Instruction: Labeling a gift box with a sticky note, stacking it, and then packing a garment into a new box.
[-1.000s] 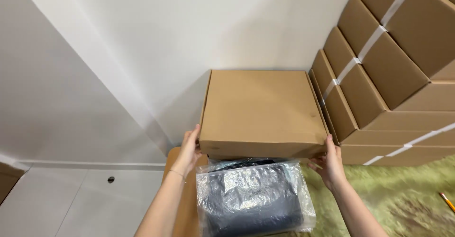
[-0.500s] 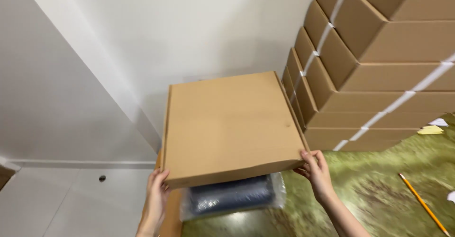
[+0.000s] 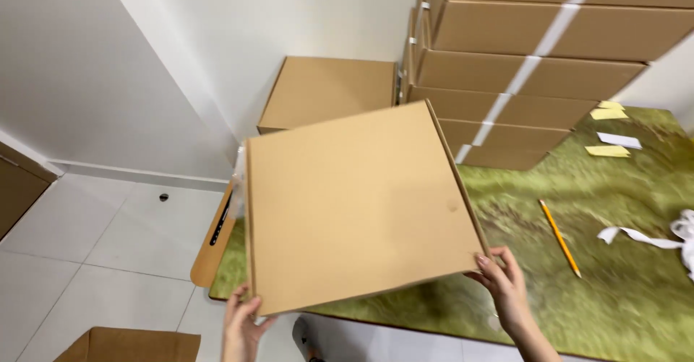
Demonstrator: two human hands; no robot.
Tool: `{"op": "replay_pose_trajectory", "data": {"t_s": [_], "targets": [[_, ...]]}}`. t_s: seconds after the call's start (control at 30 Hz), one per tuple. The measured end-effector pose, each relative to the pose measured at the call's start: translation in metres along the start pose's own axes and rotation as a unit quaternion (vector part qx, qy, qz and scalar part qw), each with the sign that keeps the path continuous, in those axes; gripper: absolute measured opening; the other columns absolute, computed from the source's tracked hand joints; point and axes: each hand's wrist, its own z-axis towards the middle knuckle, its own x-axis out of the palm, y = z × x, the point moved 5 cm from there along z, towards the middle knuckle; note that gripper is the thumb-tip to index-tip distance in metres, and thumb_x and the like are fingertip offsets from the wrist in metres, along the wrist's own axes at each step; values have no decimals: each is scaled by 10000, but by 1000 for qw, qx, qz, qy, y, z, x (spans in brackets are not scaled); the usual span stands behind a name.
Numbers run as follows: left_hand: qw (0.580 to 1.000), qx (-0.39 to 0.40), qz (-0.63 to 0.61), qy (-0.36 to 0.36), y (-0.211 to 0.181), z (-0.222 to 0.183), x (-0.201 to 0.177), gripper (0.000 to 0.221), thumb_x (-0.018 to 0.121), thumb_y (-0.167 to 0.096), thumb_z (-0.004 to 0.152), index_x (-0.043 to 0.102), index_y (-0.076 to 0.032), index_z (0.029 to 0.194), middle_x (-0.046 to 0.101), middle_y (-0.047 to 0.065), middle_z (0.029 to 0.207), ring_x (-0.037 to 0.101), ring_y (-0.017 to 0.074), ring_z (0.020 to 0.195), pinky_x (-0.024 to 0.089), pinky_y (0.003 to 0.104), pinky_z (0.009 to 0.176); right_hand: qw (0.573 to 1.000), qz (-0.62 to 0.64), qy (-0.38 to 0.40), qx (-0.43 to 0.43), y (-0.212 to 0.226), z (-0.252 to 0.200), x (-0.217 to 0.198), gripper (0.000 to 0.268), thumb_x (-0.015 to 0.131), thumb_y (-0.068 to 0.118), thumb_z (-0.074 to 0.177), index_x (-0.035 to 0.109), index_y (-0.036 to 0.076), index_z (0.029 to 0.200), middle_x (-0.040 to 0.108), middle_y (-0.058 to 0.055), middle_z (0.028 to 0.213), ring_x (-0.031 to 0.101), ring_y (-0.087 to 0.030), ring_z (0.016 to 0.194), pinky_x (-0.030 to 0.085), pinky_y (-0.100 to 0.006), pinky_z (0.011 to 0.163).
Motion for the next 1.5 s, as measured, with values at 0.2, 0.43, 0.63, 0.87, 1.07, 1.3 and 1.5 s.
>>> {"op": "replay_pose_trajectory", "data": {"t_s": [0.2, 0.43, 0.63, 0.87, 1.07, 1.3, 1.5], "targets": [[991, -91, 75, 59, 75, -66, 59, 541, 650, -43, 826, 579, -93, 1361, 651, 101, 1356, 601, 265, 1180, 518, 522, 860, 996, 25, -84, 20, -29, -42, -148, 170, 640, 145, 1000, 478, 99, 974, 652, -148, 978, 681, -291, 865, 610, -537, 880], [968, -139, 173, 117, 99, -110, 120, 483, 643, -171, 887, 576, -94, 1359, 655, 102, 1311, 615, 240, 1185, 530, 517, 930, 984, 19, -165, 61, -55, -79, -227, 237, 671, 236, 1008, 471, 132, 935, 585, -85, 852, 621, -249, 789, 571, -435, 785], [947, -189, 226, 126, 117, -123, 133, 448, 650, -241, 912, 559, -136, 1338, 643, 87, 1297, 630, 265, 1054, 548, 515, 856, 975, 4, -204, 92, -63, -96, -247, 248, 670, 238, 1005, 457, 127, 945, 545, -76, 911, 617, -280, 854, 560, -474, 829], [821, -310, 437, 199, 113, -161, 132, 785, 438, -783, 852, 628, -220, 1364, 736, 115, 1050, 726, 263, 807, 607, 358, 591, 946, -155, -237, 155, -16, -111, -230, 384, 615, 449, 1021, 620, 107, 1195, 497, -28, 1134, 444, -155, 1022, 320, -336, 845], [810, -292, 440, 255, 89, -173, 146, 474, 579, -461, 995, 706, -126, 1304, 755, 137, 809, 523, 105, 469, 300, 170, 388, 951, -136, -148, 234, 6, -85, -240, 658, 453, 565, 1080, 657, 19, 1384, 710, -266, 1212, 658, -368, 1111, 452, -446, 957], [827, -123, 426, 345, -36, -200, 222, 611, 659, -401, 887, 730, -102, 1415, 807, 206, 923, 639, 157, 575, 477, 210, 420, 959, -267, -48, 86, -37, -12, -289, 488, 684, 122, 900, 730, 68, 1382, 709, -218, 1371, 638, -355, 1257, 502, -475, 1037], [855, 198, 346, 331, -159, -232, 342, 874, 698, -416, 941, 350, 42, 1600, 554, 308, 1507, 601, 439, 1347, 522, 574, 1028, 935, -323, -76, 123, -26, -17, -232, 533, 765, 309, 915, 716, 152, 1421, 703, -391, 1298, 643, -533, 1255, 511, -597, 1050]]}}
